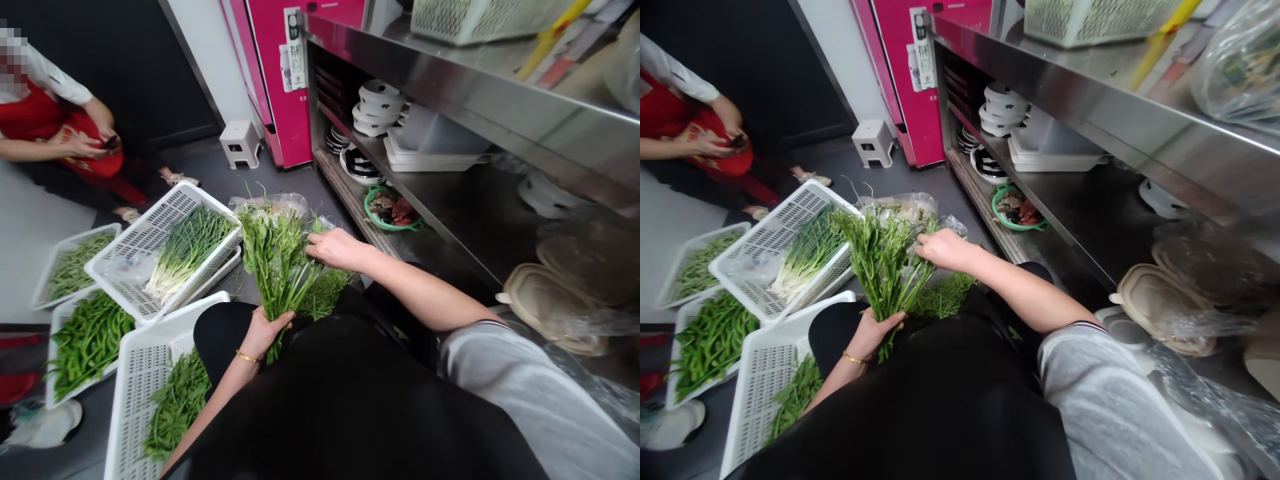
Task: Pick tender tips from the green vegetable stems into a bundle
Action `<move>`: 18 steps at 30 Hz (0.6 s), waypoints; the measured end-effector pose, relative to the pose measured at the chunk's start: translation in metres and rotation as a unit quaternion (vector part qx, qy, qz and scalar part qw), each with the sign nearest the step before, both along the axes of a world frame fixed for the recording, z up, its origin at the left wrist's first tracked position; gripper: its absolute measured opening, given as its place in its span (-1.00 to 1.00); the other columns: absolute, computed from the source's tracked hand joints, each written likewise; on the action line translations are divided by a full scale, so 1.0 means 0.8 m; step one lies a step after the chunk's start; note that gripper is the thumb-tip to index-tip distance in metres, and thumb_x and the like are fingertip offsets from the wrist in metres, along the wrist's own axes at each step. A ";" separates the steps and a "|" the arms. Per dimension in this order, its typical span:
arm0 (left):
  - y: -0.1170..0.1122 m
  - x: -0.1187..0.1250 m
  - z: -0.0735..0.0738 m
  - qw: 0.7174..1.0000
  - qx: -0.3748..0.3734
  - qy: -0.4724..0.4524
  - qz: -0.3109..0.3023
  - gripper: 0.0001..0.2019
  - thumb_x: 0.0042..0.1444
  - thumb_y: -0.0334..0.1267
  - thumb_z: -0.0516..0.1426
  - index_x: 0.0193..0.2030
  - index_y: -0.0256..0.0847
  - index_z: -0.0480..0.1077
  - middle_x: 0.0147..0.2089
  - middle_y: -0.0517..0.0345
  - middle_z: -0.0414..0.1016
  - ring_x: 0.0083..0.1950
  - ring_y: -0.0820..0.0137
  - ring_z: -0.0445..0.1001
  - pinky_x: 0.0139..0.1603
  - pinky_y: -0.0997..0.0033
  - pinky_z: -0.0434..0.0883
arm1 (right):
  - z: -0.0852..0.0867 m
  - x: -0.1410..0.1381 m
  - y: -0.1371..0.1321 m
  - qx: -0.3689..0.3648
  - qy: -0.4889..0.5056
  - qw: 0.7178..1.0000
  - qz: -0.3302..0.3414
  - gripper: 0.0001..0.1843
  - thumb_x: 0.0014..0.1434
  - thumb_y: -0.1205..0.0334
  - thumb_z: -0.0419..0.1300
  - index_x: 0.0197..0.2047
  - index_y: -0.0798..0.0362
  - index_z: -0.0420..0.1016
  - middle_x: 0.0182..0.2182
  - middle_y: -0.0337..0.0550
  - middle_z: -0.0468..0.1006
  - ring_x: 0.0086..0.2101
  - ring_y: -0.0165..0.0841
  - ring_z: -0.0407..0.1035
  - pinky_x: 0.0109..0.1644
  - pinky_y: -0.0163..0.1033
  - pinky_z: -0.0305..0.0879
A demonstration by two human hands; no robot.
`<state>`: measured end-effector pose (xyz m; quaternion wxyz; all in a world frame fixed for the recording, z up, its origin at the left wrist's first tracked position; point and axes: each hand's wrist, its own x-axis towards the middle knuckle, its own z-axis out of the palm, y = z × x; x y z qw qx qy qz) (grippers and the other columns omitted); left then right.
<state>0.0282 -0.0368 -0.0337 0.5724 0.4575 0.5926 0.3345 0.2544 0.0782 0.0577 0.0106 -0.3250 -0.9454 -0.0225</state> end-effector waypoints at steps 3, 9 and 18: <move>0.000 0.001 0.000 1.000 -0.003 -0.020 0.002 -0.77 -0.20 -0.19 0.29 -0.50 -0.33 0.42 -0.63 0.15 0.44 -0.60 0.46 0.36 -0.54 0.50 0.30 | -0.015 -0.008 -0.008 0.001 -0.008 1.000 0.001 -0.78 0.16 0.41 -0.05 -0.27 0.17 0.41 -0.32 0.01 0.43 -0.43 -0.38 0.32 -0.45 -0.32 0.04; 0.005 0.004 -0.004 1.000 -0.003 -0.008 -0.009 -0.77 -0.20 -0.19 0.29 -0.51 -0.33 0.41 -0.64 0.17 0.43 -0.61 0.48 0.34 -0.55 0.51 0.30 | -0.033 -0.016 -0.003 -0.065 0.227 0.953 -0.192 -0.86 0.01 0.32 0.05 -0.40 0.17 0.39 -0.36 -0.02 0.46 -0.44 -0.37 0.32 -0.44 -0.31 0.12; 0.008 -0.026 -0.003 1.000 0.011 0.004 -0.006 -0.77 -0.21 -0.20 0.30 -0.52 -0.33 0.42 -0.62 0.14 0.44 -0.58 0.46 0.37 -0.52 0.49 0.33 | 0.049 0.175 0.017 -0.159 0.790 0.522 -0.279 -0.80 -0.07 0.06 0.12 -0.52 -0.04 0.19 -0.61 -0.31 0.29 -0.65 -0.51 0.01 -0.58 -0.34 -0.05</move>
